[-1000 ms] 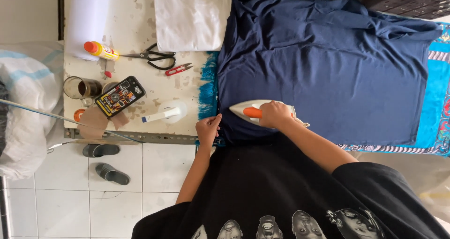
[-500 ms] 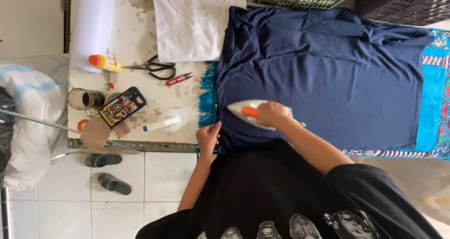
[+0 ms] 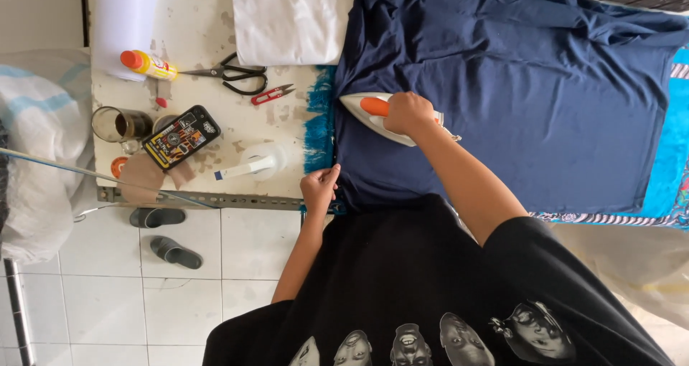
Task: A person prepares and irons a dark blue t-shirt on a padded surface.
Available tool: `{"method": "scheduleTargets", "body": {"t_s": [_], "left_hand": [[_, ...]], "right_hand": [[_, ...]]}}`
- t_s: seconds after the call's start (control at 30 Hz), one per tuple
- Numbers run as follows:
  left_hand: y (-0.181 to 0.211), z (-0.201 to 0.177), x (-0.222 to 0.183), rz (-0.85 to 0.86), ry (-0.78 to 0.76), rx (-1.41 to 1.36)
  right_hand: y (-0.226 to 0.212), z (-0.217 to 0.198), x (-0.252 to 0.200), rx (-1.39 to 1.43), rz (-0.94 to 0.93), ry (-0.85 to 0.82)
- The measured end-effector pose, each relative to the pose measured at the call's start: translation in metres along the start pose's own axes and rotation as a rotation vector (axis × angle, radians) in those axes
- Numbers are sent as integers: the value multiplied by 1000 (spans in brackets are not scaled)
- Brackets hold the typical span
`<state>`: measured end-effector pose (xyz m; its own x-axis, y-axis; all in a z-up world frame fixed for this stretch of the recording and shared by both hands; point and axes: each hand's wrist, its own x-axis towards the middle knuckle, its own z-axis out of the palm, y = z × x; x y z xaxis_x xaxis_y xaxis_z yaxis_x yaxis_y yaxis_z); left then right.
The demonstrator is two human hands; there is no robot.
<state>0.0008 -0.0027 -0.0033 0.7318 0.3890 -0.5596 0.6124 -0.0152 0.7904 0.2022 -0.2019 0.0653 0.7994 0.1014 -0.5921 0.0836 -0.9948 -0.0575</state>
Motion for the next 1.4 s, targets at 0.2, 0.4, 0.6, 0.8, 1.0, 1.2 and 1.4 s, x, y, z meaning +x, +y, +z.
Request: {"method": "scheduleTargets", "body": {"t_s": [0.2, 0.4, 0.6, 0.8, 1.0, 1.2, 1.4], "left_hand": [[3, -1, -4, 12, -8, -46], [3, -2, -4, 19, -10, -81], [-2, 9, -2, -20, 49, -31], [-4, 30, -20, 13, 284, 221], [15, 99, -88, 213, 471, 709], [-8, 120, -106, 303, 482, 1044], [-32, 123, -100, 447, 615, 1130]], "right_hand": [[25, 59, -48, -138, -97, -123], [33, 54, -82, -146, -141, -148], [52, 34, 6, 35, -28, 89], [88, 68, -45, -133, -129, -30], [175, 106, -114, -203, -142, -33], [264, 64, -61, -45, 87, 33], [280, 71, -77, -106, -4, -70]]}}
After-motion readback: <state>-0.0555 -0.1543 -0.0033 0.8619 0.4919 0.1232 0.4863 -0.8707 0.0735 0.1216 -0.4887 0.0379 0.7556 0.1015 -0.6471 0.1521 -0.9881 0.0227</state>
